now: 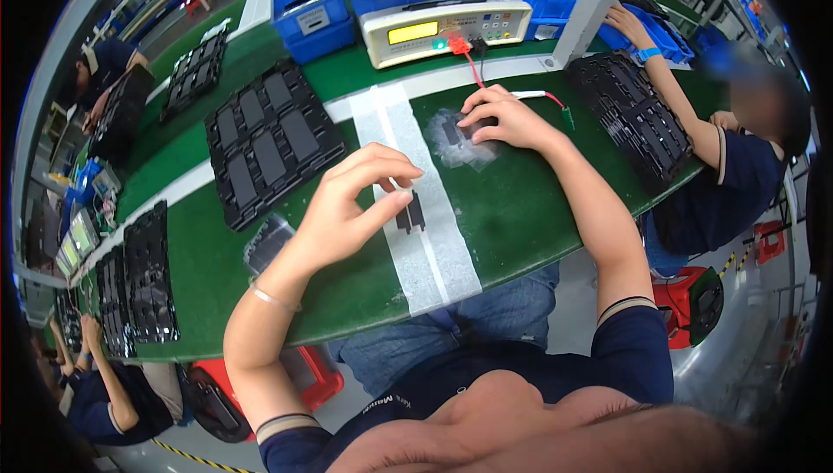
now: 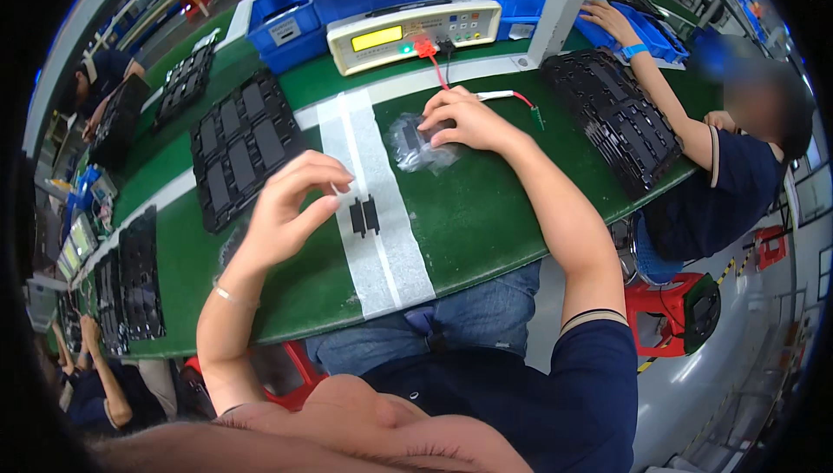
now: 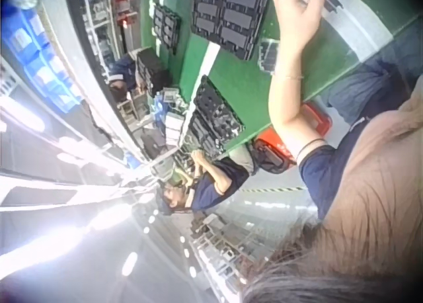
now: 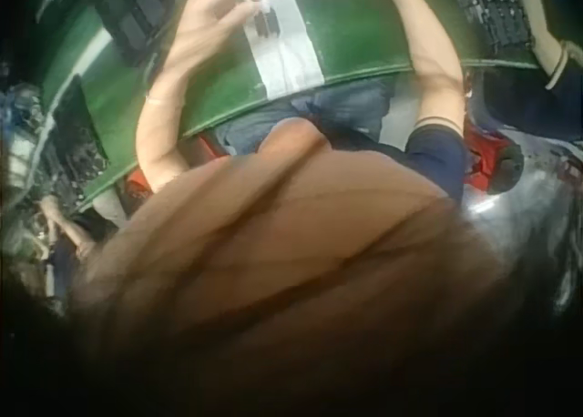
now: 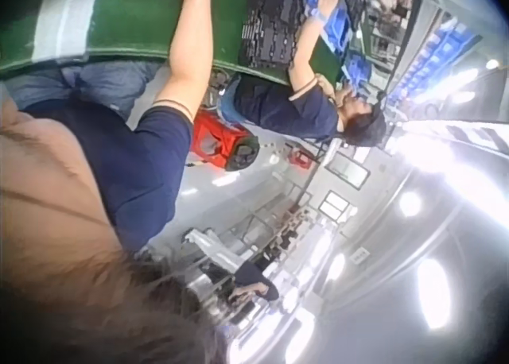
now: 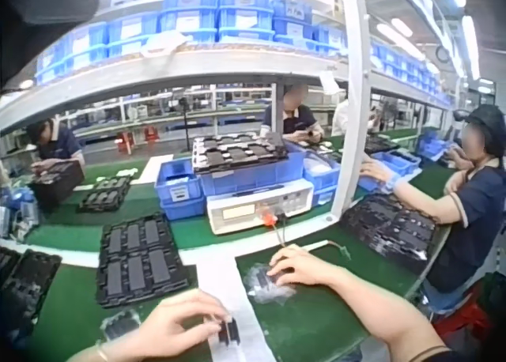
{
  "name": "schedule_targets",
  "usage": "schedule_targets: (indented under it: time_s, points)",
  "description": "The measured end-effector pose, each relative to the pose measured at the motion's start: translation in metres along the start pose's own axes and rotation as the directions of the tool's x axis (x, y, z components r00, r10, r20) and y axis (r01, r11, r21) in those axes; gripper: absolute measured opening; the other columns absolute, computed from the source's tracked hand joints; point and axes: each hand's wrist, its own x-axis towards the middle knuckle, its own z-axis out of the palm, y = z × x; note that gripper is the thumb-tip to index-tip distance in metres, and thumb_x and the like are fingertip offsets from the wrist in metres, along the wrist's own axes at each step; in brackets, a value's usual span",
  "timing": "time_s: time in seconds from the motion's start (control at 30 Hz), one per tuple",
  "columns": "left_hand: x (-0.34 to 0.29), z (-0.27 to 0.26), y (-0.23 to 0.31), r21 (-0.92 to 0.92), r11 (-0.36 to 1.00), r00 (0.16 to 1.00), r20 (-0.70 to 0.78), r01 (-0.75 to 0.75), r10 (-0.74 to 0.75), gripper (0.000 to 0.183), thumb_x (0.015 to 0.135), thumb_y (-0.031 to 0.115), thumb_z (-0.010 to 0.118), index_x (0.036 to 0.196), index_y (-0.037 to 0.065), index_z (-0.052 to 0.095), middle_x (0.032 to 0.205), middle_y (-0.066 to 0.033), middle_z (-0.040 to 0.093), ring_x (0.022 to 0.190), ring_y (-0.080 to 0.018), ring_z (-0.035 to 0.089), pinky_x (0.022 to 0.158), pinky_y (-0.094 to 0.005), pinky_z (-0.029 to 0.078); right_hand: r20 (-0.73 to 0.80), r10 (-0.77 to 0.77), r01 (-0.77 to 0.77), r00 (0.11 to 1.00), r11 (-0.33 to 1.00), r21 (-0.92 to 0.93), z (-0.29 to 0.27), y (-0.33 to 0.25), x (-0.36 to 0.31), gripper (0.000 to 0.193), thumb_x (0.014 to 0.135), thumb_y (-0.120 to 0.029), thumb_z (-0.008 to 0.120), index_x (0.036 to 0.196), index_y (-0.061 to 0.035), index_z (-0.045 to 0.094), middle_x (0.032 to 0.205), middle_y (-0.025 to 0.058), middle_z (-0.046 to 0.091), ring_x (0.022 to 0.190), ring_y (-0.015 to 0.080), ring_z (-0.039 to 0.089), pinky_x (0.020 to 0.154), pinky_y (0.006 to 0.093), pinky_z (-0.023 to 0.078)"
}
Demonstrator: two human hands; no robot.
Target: The person applies adhesive films onto battery components by hand, folds the edges over the battery, and sets the components into a tray.
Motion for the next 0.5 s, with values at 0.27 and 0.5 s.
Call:
schedule_targets:
  time_s: [0.27, 0.5]
  points:
    - [0.022, 0.003, 0.116, -0.235, 0.652, 0.692, -0.304, -0.721, 0.655, 0.008, 0.08, 0.013, 0.057, 0.081, 0.005, 0.054, 0.078, -0.0039, 0.05, 0.069, -0.0156, 0.05, 0.057, -0.0232, 0.039, -0.07, 0.018, -0.018, 0.997, 1.0, -0.002, 0.0, 0.002, -0.002, 0.03, 0.066, -0.019, 0.071, 0.095, -0.0137, 0.065, 0.098, 0.0031, 0.054, 0.099, 0.0223, 0.045, 0.088, 0.033, 0.036]
    - [0.013, 0.002, 0.123, -0.16, 0.694, 0.703, -0.31, -0.702, 0.64, 0.029, 0.087, 0.018, 0.047, 0.106, -0.003, 0.045, 0.092, -0.0132, 0.053, 0.081, -0.0189, 0.054, 0.065, -0.0253, 0.046, -0.108, 0.066, -0.055, 0.992, 0.994, 0.098, 0.003, 0.003, 0.0, 0.022, 0.07, -0.011, 0.066, 0.087, -0.0046, 0.054, 0.088, 0.0058, 0.055, 0.088, 0.0222, 0.053, 0.077, 0.0313, 0.042]
